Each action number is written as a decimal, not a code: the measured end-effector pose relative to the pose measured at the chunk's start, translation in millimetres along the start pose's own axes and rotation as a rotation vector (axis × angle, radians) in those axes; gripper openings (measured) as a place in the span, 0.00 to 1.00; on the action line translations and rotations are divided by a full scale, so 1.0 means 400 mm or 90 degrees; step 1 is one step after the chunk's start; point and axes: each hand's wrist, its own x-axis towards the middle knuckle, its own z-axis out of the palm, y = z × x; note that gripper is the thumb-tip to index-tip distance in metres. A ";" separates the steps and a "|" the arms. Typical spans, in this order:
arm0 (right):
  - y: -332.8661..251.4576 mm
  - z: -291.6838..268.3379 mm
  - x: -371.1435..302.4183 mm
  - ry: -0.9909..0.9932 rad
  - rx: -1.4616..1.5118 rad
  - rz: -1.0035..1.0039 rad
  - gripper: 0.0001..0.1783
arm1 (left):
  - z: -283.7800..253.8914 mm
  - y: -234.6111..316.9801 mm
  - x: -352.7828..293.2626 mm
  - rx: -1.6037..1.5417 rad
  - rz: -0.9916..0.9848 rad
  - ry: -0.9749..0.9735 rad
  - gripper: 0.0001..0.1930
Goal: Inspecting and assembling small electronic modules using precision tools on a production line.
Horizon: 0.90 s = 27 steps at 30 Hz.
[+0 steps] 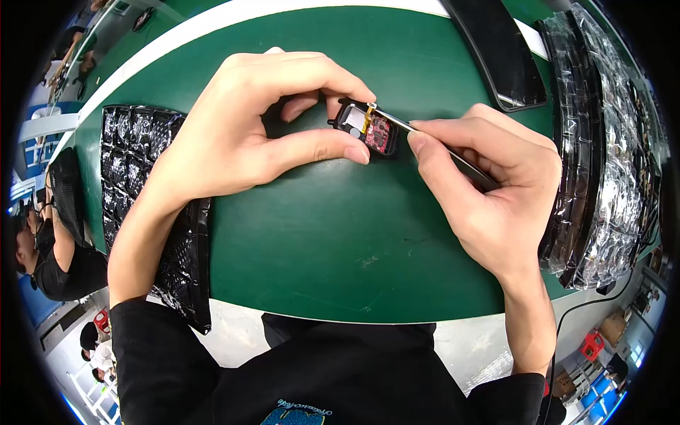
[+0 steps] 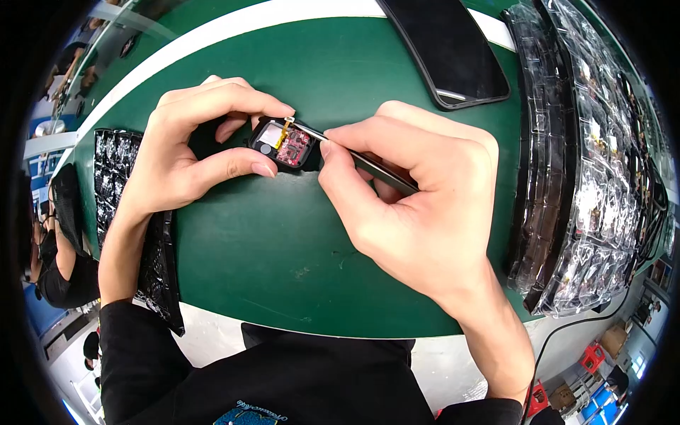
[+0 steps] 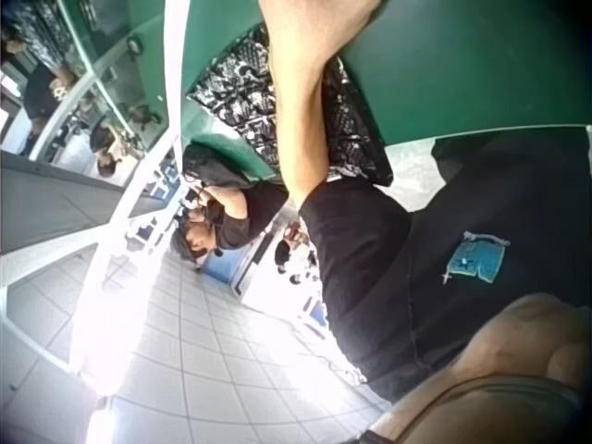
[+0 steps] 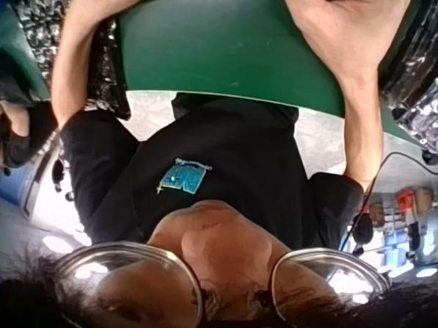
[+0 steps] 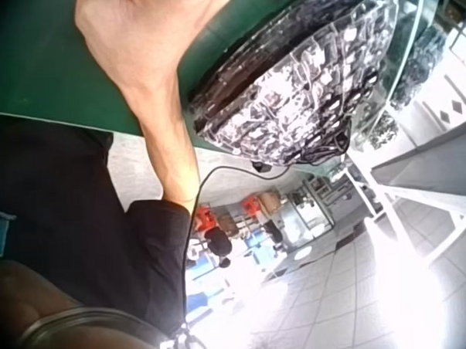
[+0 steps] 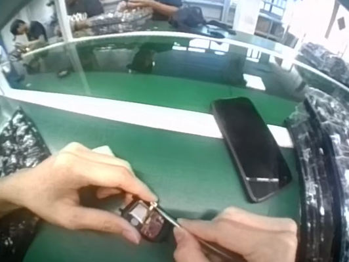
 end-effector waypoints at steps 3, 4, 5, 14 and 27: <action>-0.001 -0.002 0.001 -0.004 -0.008 -0.007 0.05 | 0.000 -0.001 -0.001 0.000 0.002 0.000 0.27; 0.001 -0.001 -0.001 -0.003 -0.002 -0.002 0.05 | -0.001 -0.002 -0.001 0.000 0.002 0.000 0.27; 0.003 -0.001 -0.002 -0.003 0.003 0.003 0.05 | -0.001 -0.002 0.000 0.001 0.002 -0.001 0.27; 0.013 -0.001 -0.004 0.032 -0.043 -0.084 0.09 | -0.003 0.007 -0.002 -0.004 -0.016 0.004 0.25; 0.016 0.015 -0.003 0.044 -0.115 -0.163 0.12 | -0.001 0.007 0.000 0.011 -0.006 0.011 0.24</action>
